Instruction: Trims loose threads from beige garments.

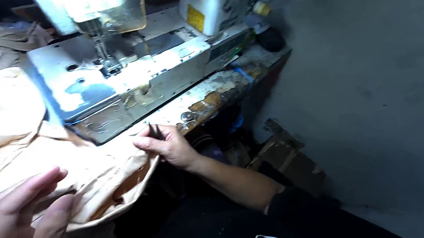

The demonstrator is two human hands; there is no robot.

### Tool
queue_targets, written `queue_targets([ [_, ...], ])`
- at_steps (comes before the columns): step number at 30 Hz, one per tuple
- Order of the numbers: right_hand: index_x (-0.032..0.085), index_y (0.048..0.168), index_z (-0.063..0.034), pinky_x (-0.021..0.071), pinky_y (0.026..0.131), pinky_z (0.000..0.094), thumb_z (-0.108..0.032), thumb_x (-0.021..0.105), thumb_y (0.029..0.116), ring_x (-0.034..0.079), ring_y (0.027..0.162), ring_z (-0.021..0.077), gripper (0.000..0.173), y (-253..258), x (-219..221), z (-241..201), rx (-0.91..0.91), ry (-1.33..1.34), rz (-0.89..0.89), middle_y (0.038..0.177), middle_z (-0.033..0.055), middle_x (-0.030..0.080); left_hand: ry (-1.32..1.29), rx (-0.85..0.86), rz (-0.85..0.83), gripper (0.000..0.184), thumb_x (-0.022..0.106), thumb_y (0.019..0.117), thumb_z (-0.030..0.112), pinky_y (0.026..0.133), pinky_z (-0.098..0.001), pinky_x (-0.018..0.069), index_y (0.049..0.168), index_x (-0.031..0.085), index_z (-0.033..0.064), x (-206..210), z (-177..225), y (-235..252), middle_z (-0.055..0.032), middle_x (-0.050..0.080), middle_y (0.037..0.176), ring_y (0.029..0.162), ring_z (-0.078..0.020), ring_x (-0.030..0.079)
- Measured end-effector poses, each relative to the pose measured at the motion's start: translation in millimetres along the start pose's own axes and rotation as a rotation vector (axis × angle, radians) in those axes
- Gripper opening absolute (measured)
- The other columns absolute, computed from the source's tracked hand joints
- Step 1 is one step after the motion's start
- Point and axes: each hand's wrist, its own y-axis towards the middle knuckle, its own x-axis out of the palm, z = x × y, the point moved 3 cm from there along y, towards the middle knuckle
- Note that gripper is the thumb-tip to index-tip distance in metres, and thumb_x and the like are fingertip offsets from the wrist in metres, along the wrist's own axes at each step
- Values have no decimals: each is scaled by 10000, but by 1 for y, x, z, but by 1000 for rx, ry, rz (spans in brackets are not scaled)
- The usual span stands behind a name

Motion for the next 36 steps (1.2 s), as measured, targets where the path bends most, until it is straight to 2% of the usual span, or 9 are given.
queue_targets([
  [4,690,947,24,427,517,153,5,605,983,493,546,-12,94,2,2,-3,18,-32,-33,693,-1,613,89,-336,-131,519,630,983,386,890,-193,524,1331,625,1,45,4,11,-74,691,1187,1029,-19,642],
  [6,687,979,35,461,567,163,14,597,985,538,604,-7,92,1,1,-6,-2,-53,-59,753,10,646,134,-450,-144,457,676,915,451,807,-210,487,1144,719,59,55,4,11,-34,660,1057,939,-38,596],
  [10,638,1201,11,473,606,153,-20,703,909,550,710,17,301,-21,0,-13,-355,-275,25,1011,59,643,92,-502,-95,131,703,908,237,659,-202,517,954,709,115,49,16,13,53,650,850,733,-3,608],
  [13,676,1031,5,432,548,162,-191,823,830,493,632,45,317,-37,5,-24,-663,-654,73,872,77,603,4,-493,-118,103,644,982,189,700,-192,521,946,718,129,51,21,17,75,667,863,779,2,620],
  [17,759,1024,-41,526,559,314,-203,755,906,639,696,169,201,-38,16,-15,-570,-961,-25,867,91,659,-71,-502,-152,174,600,1018,195,697,-203,487,935,741,134,51,18,18,67,665,849,780,-22,604],
  [22,766,945,-14,520,644,220,-102,666,946,632,710,84,133,-43,13,-25,-529,-808,-126,796,49,688,-139,-497,-172,173,601,1013,165,602,-166,471,903,727,122,50,15,17,54,646,814,685,-17,580],
  [28,733,914,20,497,676,150,-119,617,1005,607,725,39,203,-68,-7,-44,-543,-676,-256,781,68,672,-46,-473,-192,149,642,959,216,798,-236,509,872,752,166,52,14,11,74,672,879,904,-55,625],
  [32,703,946,6,486,749,92,-162,616,1028,600,820,-64,206,-72,-18,-44,-323,-223,-328,869,2,692,-19,-441,-226,183,648,948,305,899,-309,421,834,759,215,55,14,10,124,642,830,918,-40,582],
  [36,741,989,-126,392,536,98,-170,635,1006,496,609,-82,116,-61,-17,-19,-5,306,-293,788,-75,663,14,-440,-178,188,641,954,295,901,-308,407,821,745,212,59,14,11,123,631,808,904,-42,575],
])
